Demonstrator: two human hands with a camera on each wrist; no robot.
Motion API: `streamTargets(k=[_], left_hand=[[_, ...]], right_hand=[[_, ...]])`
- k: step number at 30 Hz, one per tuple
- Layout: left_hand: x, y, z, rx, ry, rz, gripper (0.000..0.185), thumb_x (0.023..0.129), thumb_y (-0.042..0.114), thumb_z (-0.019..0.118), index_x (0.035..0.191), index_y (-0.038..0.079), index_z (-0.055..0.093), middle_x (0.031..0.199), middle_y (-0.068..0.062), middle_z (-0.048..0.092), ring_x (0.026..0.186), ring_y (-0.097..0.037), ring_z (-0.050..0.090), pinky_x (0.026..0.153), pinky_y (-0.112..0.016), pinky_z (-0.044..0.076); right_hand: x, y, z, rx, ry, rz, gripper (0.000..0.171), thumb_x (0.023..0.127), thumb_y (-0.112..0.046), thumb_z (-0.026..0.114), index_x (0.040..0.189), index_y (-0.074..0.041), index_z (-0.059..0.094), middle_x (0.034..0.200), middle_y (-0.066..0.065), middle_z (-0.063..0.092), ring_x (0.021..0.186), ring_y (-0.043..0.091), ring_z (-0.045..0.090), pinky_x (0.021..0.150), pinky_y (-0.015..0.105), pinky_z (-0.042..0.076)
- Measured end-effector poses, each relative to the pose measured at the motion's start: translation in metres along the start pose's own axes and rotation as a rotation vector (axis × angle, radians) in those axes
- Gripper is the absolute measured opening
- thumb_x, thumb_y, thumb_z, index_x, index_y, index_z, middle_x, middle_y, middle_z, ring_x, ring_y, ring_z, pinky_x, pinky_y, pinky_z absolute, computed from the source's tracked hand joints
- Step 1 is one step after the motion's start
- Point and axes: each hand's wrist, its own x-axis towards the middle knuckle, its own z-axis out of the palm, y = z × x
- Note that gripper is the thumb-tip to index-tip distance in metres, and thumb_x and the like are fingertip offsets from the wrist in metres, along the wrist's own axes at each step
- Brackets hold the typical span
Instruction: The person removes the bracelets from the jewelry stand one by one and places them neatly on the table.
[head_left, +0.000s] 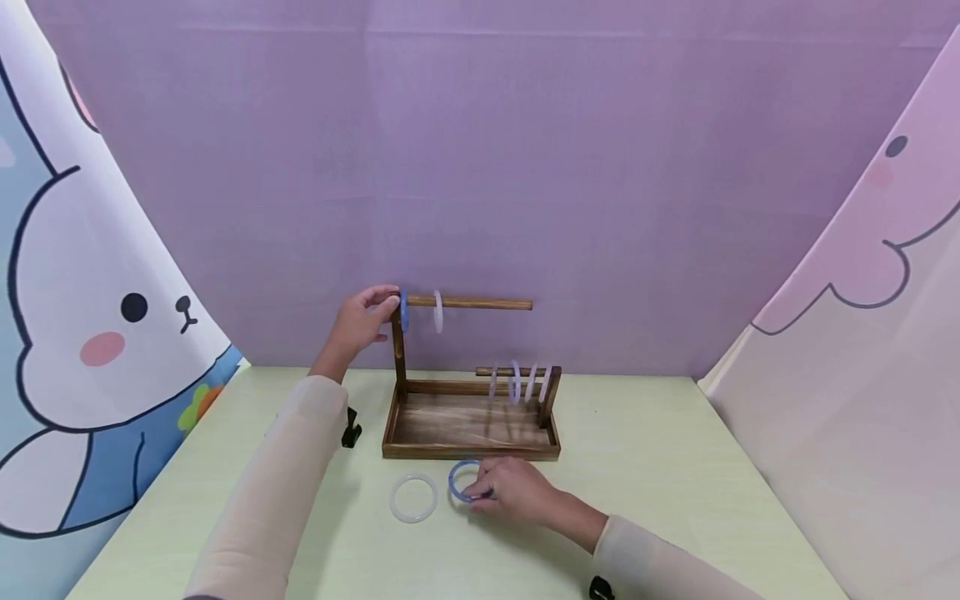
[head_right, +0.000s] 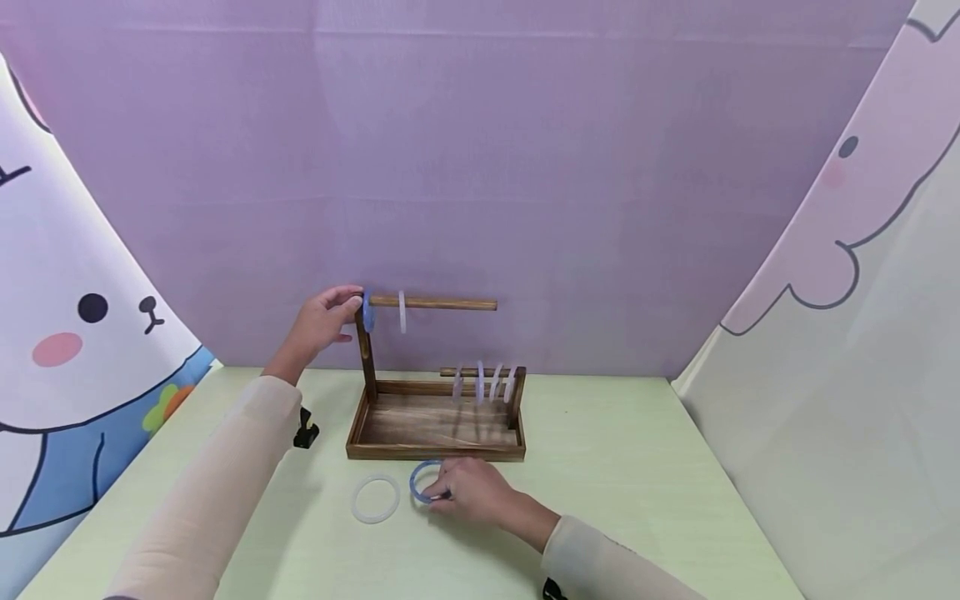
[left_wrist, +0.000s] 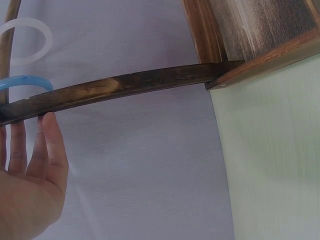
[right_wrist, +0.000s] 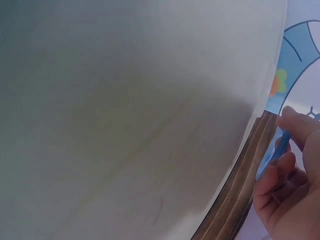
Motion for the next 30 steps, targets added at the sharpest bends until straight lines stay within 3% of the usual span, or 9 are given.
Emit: streamTargets(k=[19, 30], left_hand=[[0.0008, -0.0003, 0.0014, -0.009, -0.009, 0.013, 0.046, 0.103, 0.045, 0.057, 0.144, 0.023, 0.057, 0.142, -0.009, 0.058, 0.122, -0.034, 0.064, 0.087, -0.05, 0.062], [0.0014, -0.0014, 0.0015, 0.01, 0.0, 0.023, 0.046, 0.104, 0.044, 0.057, 0.144, 0.022, 0.057, 0.144, -0.01, 0.058, 0.121, -0.035, 0.065, 0.086, -0.05, 0.062]], right_hand=[[-0.001, 0.0013, 0.0022, -0.043, -0.085, 0.035, 0.02, 0.087, -0.03, 0.082, 0.107, -0.027, 0.082, 0.085, -0.013, 0.067, 0.067, -0.009, 0.044, 0.057, 0.008, 0.035], [-0.0012, 0.0022, 0.0039, -0.07, -0.117, 0.046, 0.02, 0.086, -0.033, 0.082, 0.106, -0.031, 0.081, 0.085, -0.015, 0.067, 0.069, -0.009, 0.046, 0.058, 0.008, 0.034]])
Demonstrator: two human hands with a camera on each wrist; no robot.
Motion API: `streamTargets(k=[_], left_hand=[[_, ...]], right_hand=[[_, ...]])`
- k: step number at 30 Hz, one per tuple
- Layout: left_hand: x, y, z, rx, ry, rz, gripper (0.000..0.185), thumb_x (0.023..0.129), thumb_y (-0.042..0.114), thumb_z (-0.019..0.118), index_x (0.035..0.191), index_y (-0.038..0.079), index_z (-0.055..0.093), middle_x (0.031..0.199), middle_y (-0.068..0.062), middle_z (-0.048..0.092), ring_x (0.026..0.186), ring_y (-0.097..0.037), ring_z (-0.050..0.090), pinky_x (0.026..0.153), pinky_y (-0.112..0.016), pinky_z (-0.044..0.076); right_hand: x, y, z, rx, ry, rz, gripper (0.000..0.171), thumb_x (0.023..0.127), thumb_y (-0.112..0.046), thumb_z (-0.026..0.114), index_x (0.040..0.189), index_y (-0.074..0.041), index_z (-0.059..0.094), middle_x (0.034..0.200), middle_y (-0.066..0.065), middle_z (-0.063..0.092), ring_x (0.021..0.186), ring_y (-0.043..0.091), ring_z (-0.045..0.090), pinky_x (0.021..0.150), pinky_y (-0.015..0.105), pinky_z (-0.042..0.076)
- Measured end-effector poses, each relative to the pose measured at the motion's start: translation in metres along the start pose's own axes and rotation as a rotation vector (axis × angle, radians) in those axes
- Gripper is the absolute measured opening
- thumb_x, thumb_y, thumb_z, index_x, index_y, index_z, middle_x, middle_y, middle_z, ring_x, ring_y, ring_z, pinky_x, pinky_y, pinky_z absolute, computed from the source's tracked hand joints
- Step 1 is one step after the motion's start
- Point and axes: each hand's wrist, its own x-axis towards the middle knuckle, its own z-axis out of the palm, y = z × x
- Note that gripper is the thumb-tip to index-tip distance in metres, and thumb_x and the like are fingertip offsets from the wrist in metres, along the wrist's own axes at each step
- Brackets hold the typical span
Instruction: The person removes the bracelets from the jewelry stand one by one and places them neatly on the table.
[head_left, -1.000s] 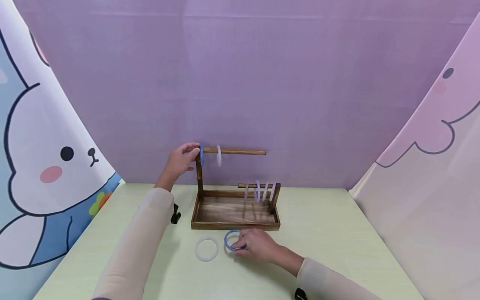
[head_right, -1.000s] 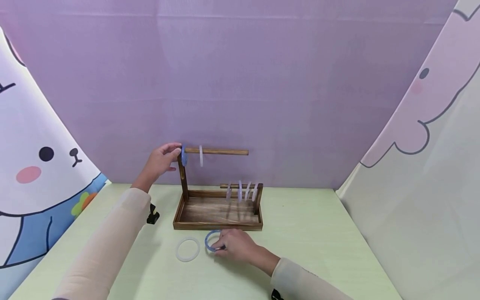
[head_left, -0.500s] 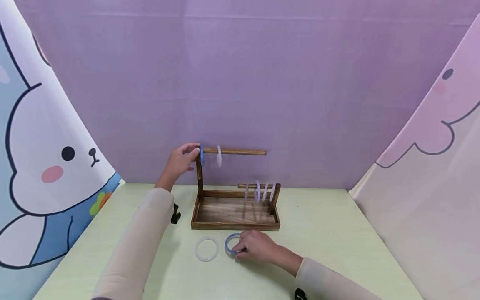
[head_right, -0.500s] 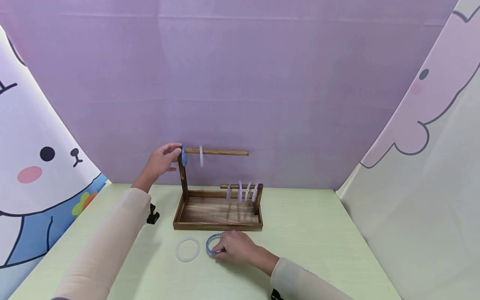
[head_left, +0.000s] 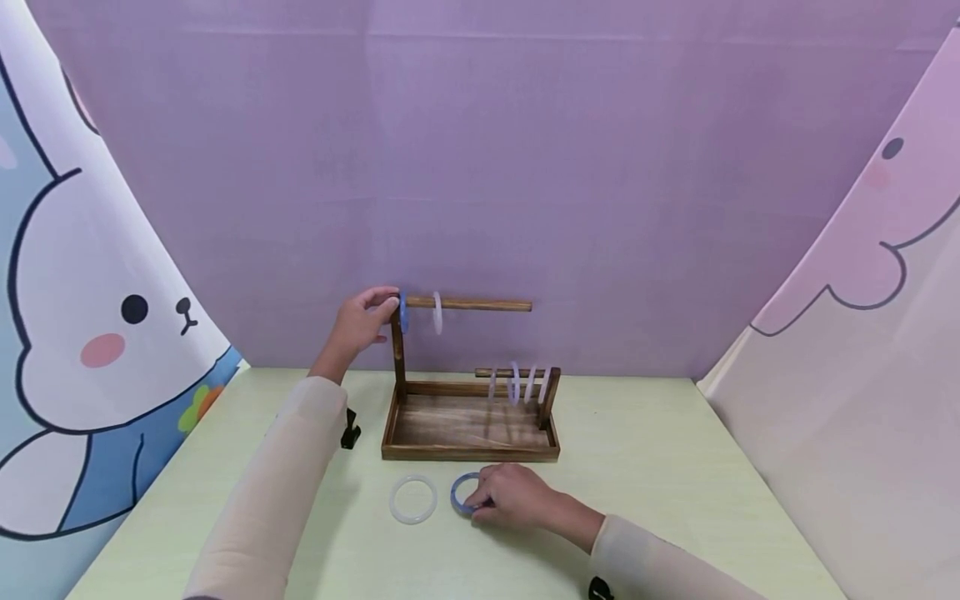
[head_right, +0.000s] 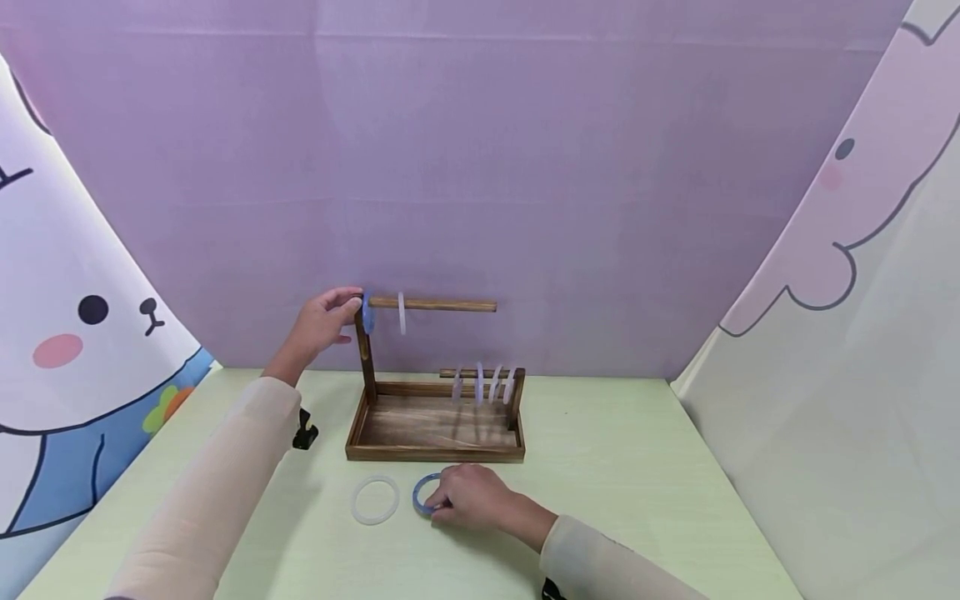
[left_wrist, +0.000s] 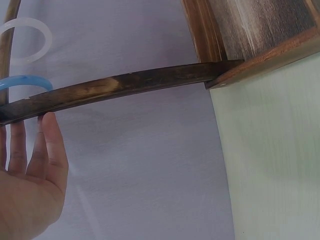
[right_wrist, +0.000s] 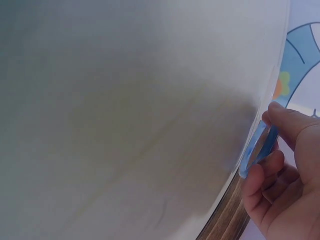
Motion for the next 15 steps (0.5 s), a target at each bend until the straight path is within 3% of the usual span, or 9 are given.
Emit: streamTargets(k=[9, 15], left_hand=[[-0.0006, 0.0006, 0.0005, -0.003, -0.003, -0.022, 0.047, 0.104, 0.045, 0.055, 0.145, 0.023, 0.055, 0.147, -0.009, 0.056, 0.124, -0.033, 0.063, 0.088, -0.048, 0.062], [-0.0003, 0.0005, -0.0002, 0.002, 0.003, -0.022, 0.045, 0.105, 0.044, 0.054, 0.145, 0.023, 0.055, 0.145, -0.009, 0.056, 0.124, -0.032, 0.064, 0.086, -0.046, 0.062]], right_hand=[[0.0009, -0.0006, -0.0002, 0.031, -0.024, 0.048, 0.018, 0.086, -0.034, 0.082, 0.104, -0.033, 0.082, 0.08, -0.021, 0.061, 0.068, -0.01, 0.043, 0.057, 0.009, 0.035], [0.0019, 0.0015, 0.002, 0.023, -0.028, 0.019, 0.004, 0.084, -0.032, 0.083, 0.086, -0.032, 0.079, 0.071, -0.02, 0.05, 0.065, -0.008, 0.038, 0.055, 0.011, 0.031]])
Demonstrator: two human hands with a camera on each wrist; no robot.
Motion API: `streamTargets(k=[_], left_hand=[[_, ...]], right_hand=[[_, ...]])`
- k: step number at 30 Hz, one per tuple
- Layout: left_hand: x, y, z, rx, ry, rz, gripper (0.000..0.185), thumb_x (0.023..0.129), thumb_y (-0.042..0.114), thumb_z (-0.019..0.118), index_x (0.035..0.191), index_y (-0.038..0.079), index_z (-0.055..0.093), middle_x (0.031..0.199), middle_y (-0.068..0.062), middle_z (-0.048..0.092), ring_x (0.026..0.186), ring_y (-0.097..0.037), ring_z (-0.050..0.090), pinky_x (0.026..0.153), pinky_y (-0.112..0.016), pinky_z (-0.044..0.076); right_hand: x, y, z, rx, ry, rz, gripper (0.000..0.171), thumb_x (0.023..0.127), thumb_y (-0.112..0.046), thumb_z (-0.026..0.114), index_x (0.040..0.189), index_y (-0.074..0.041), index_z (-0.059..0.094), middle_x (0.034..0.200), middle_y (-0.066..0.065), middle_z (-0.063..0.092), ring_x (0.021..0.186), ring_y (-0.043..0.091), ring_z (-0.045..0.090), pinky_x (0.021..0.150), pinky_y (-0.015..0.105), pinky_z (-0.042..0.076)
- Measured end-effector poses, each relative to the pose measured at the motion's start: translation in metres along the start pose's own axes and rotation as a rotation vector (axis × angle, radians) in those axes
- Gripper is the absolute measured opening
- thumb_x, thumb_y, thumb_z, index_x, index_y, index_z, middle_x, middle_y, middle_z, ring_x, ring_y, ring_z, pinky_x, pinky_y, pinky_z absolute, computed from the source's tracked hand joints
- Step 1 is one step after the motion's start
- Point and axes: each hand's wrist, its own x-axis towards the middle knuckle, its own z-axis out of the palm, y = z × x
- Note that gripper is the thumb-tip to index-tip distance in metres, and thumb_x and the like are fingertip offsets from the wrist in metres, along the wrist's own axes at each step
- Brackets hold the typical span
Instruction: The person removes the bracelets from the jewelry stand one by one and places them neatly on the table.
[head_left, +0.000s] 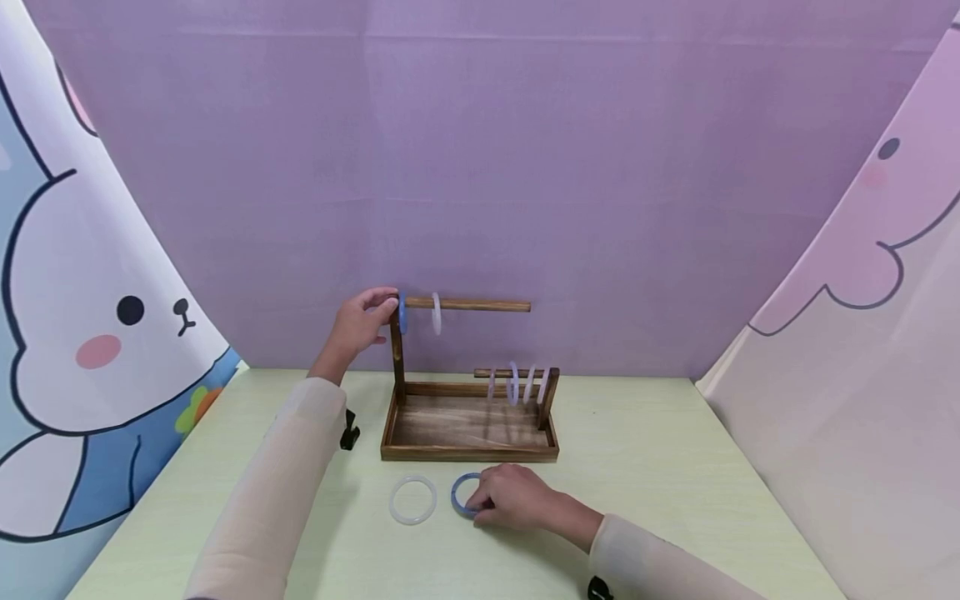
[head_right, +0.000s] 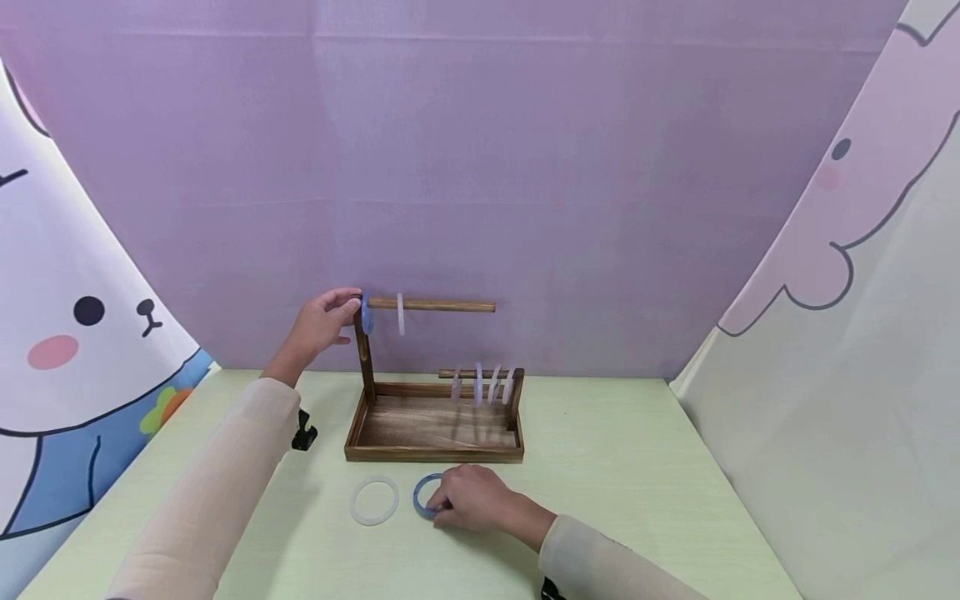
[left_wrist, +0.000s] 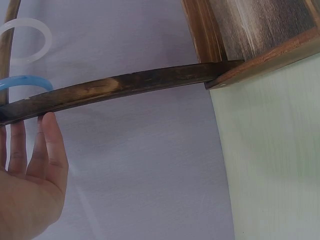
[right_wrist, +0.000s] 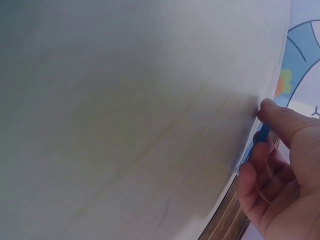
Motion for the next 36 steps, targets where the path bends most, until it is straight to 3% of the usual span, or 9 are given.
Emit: streamTargets(k=[9, 36], left_hand=[[-0.0005, -0.0013, 0.0, 0.004, -0.006, 0.006, 0.047, 0.104, 0.046, 0.054, 0.146, 0.023, 0.055, 0.145, -0.009, 0.056, 0.124, -0.032, 0.064, 0.086, -0.045, 0.062], [-0.0005, -0.0009, -0.0011, -0.003, -0.004, -0.001, 0.047, 0.104, 0.047, 0.054, 0.146, 0.025, 0.054, 0.145, -0.008, 0.056, 0.124, -0.031, 0.064, 0.083, -0.04, 0.063]], right_hand=[[-0.0001, 0.001, -0.001, 0.018, -0.016, 0.032, 0.019, 0.081, -0.032, 0.086, 0.099, -0.03, 0.082, 0.077, -0.019, 0.063, 0.069, -0.01, 0.046, 0.06, 0.01, 0.038], [0.0025, -0.0034, -0.0026, 0.01, -0.049, 0.049, 0.016, 0.082, -0.028, 0.086, 0.096, -0.03, 0.08, 0.078, -0.02, 0.064, 0.07, -0.01, 0.049, 0.063, 0.01, 0.04]])
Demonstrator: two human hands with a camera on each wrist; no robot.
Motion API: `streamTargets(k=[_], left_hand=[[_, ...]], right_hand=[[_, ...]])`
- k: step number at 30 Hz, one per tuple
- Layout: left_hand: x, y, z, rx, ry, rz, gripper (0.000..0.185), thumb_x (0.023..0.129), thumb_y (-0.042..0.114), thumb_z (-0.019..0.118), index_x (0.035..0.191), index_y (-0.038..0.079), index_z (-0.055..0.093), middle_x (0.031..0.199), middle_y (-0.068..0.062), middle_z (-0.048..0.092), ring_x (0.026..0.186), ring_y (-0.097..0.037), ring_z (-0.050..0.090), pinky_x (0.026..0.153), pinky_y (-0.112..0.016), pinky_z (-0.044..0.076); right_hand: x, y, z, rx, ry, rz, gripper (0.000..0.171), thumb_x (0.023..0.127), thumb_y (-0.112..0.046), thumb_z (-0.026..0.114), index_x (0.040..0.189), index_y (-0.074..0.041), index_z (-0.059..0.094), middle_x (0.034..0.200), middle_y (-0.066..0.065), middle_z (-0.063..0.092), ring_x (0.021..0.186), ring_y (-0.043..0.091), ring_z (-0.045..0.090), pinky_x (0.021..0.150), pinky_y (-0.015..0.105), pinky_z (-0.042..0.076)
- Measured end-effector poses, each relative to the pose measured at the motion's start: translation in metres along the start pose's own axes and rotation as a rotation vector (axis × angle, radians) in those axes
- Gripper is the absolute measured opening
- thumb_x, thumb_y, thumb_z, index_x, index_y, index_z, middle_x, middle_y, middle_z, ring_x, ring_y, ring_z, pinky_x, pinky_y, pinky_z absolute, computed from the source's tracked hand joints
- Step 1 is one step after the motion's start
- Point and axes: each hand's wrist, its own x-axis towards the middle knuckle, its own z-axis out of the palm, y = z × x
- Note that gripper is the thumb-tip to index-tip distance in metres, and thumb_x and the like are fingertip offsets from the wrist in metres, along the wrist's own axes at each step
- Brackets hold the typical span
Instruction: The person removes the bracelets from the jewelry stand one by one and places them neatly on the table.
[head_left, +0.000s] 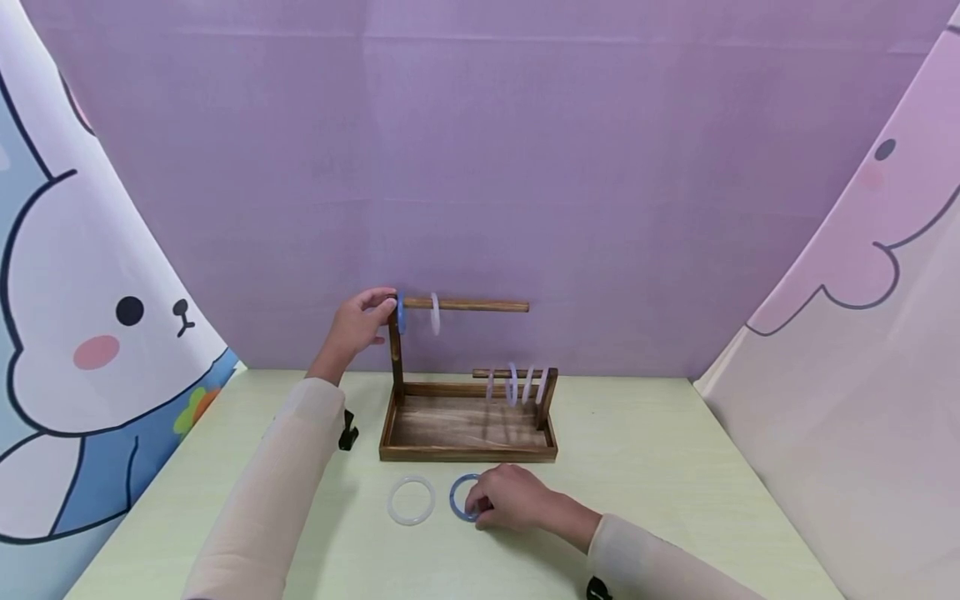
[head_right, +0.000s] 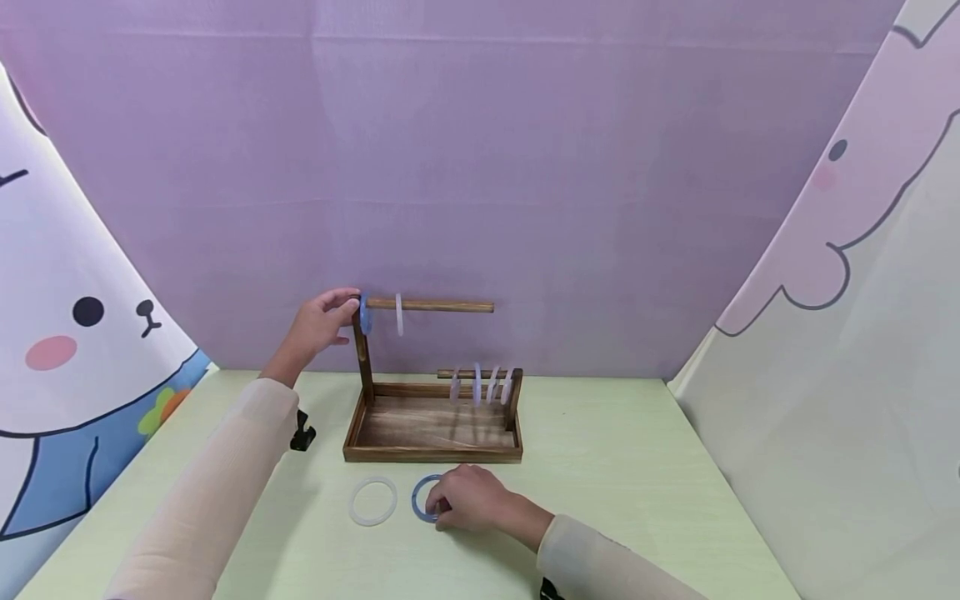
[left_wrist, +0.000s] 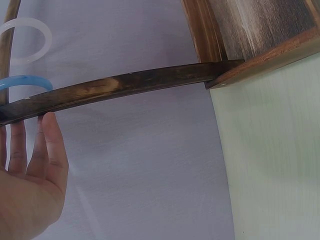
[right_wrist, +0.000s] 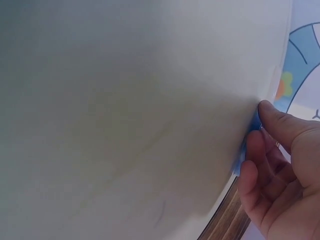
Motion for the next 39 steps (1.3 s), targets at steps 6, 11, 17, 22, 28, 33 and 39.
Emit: streamTargets(k=[6, 11, 17, 22, 28, 33, 39], left_hand=[[0.0, -0.002, -0.001, -0.003, -0.006, 0.001, 0.049, 0.104, 0.048, 0.054, 0.147, 0.025, 0.054, 0.146, -0.009, 0.055, 0.125, -0.032, 0.064, 0.083, -0.04, 0.063], [0.001, -0.001, 0.0, -0.004, 0.003, -0.004, 0.048, 0.103, 0.048, 0.055, 0.145, 0.025, 0.055, 0.145, -0.007, 0.057, 0.124, -0.031, 0.064, 0.083, -0.04, 0.063], [0.003, -0.001, 0.001, -0.018, 0.005, -0.003, 0.047, 0.104, 0.046, 0.055, 0.145, 0.024, 0.055, 0.144, -0.008, 0.057, 0.123, -0.031, 0.064, 0.086, -0.044, 0.062], [0.004, 0.0, 0.002, -0.017, -0.004, 0.004, 0.047, 0.104, 0.045, 0.056, 0.145, 0.023, 0.055, 0.144, -0.008, 0.057, 0.124, -0.032, 0.064, 0.086, -0.045, 0.062], [0.003, 0.0, 0.002, -0.017, -0.013, 0.003, 0.048, 0.104, 0.045, 0.055, 0.146, 0.023, 0.055, 0.146, -0.008, 0.057, 0.125, -0.033, 0.064, 0.086, -0.045, 0.062], [0.003, 0.001, 0.002, -0.017, -0.012, 0.001, 0.047, 0.104, 0.045, 0.056, 0.146, 0.023, 0.055, 0.146, -0.008, 0.056, 0.125, -0.033, 0.064, 0.086, -0.046, 0.062], [0.003, 0.001, 0.001, -0.008, -0.009, 0.002, 0.047, 0.103, 0.046, 0.056, 0.145, 0.024, 0.055, 0.145, -0.008, 0.057, 0.124, -0.032, 0.064, 0.086, -0.046, 0.062]], right_hand=[[0.001, -0.001, -0.005, 0.031, 0.02, 0.018, 0.016, 0.084, -0.026, 0.084, 0.1, -0.027, 0.08, 0.08, -0.018, 0.067, 0.071, -0.008, 0.053, 0.064, 0.011, 0.043], [0.003, 0.001, -0.012, 0.059, 0.044, 0.019, 0.013, 0.088, -0.025, 0.08, 0.102, -0.024, 0.081, 0.082, -0.017, 0.07, 0.072, -0.007, 0.058, 0.065, 0.011, 0.045], [0.005, 0.003, -0.019, 0.046, 0.055, 0.026, 0.013, 0.091, -0.026, 0.077, 0.103, -0.024, 0.08, 0.085, -0.018, 0.072, 0.076, -0.006, 0.061, 0.068, 0.012, 0.048], [0.007, 0.004, -0.029, 0.032, 0.066, 0.02, 0.015, 0.093, -0.025, 0.075, 0.106, -0.022, 0.08, 0.091, -0.015, 0.074, 0.081, -0.003, 0.062, 0.068, 0.014, 0.049], [0.01, 0.003, -0.043, 0.054, 0.093, 0.006, 0.014, 0.095, -0.024, 0.074, 0.107, -0.019, 0.079, 0.093, -0.012, 0.075, 0.074, -0.004, 0.06, 0.062, 0.013, 0.048], [0.015, 0.003, -0.054, 0.079, 0.141, 0.011, 0.016, 0.097, -0.024, 0.07, 0.109, -0.019, 0.08, 0.1, -0.01, 0.078, 0.075, -0.005, 0.062, 0.064, 0.012, 0.048], [0.021, 0.001, -0.069, 0.11, 0.222, -0.015, 0.015, 0.099, -0.022, 0.068, 0.107, -0.018, 0.08, 0.098, -0.005, 0.079, 0.064, -0.005, 0.059, 0.058, 0.013, 0.048]])
